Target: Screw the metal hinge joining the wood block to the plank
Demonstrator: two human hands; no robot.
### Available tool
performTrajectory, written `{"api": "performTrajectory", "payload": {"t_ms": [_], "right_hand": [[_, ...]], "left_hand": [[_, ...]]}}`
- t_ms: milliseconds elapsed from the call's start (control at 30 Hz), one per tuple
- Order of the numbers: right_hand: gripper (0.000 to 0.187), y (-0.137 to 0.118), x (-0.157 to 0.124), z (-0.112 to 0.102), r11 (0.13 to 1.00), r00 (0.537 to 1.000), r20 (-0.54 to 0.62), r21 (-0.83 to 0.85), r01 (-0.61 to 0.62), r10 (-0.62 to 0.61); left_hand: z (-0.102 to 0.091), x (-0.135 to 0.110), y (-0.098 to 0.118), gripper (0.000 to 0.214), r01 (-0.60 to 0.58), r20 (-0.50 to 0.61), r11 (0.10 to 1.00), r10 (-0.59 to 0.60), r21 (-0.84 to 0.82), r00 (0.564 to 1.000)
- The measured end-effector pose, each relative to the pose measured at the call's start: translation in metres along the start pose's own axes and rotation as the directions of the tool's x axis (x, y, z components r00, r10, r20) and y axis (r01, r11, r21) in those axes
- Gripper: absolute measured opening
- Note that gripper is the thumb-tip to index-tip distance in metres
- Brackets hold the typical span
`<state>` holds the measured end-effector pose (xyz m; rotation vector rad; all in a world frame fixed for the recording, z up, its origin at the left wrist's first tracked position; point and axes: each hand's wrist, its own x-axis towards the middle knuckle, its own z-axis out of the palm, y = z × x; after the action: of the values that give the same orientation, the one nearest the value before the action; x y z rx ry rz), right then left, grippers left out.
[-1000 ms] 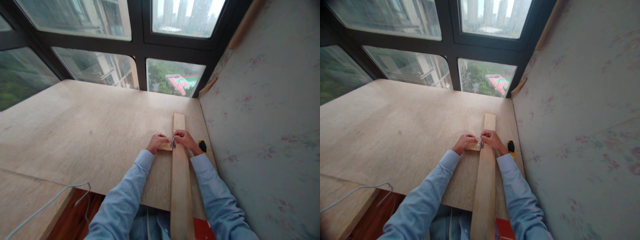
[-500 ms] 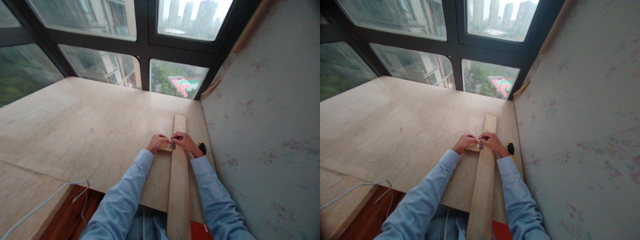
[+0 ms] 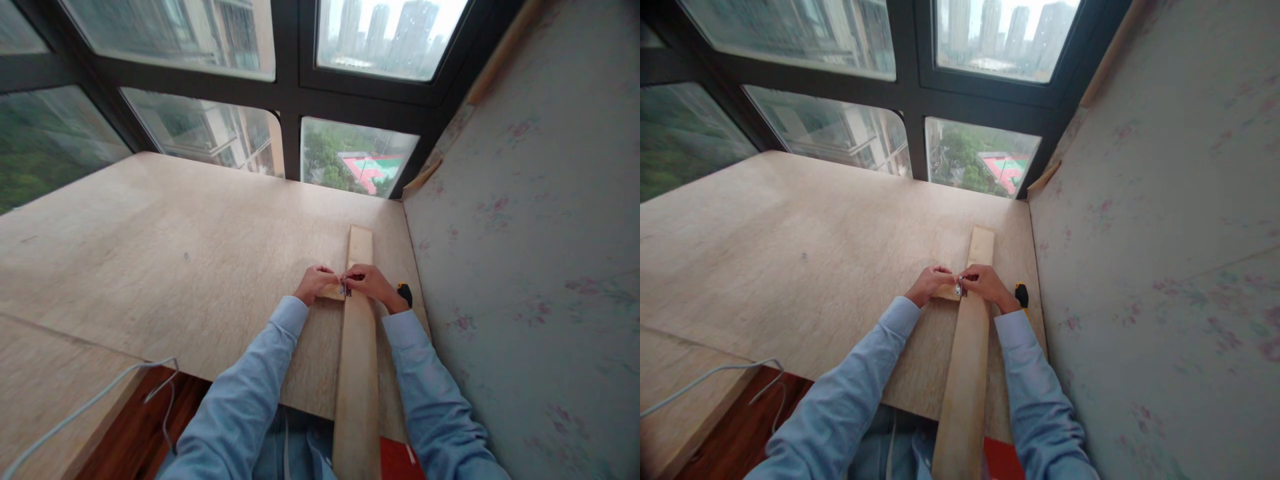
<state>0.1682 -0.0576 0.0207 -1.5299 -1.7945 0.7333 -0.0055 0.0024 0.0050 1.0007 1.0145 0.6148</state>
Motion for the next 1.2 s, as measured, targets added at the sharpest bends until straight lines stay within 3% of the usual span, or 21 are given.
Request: {"api": "performTrajectory", "payload": {"t_ms": [367,600,967,1200], "right_hand": [[0.031,-0.009,-0.003,-0.005,0.993,0.998,0.029,0.103,-0.054,0.051],[0.025,-0.008,-0.002,-0.009,0.998,1.0,0.006,0.059,0.025,-0.025],[0.019,-0.013,-0.001,-0.008,0.998,1.0,0.007,-0.053,0.029,-0.028],[0.025,-0.013,-0.001,-0.008,0.994,0.999,0.009,-0.102,0.048,-0.047]], "left_hand": [[0.0,-0.002,0.001,0.039,-0.01,0.009,1.0,0.01,0.005,1.0],[0.0,-0.002,0.001,0.035,-0.019,0.008,1.0,0.019,0.012,1.0],[0.002,-0.004,0.004,0.03,0.009,-0.017,1.0,-0.009,0.015,1.0],[0.003,-0.004,0.005,0.03,0.012,-0.026,1.0,-0.012,0.013,1.0]]}}
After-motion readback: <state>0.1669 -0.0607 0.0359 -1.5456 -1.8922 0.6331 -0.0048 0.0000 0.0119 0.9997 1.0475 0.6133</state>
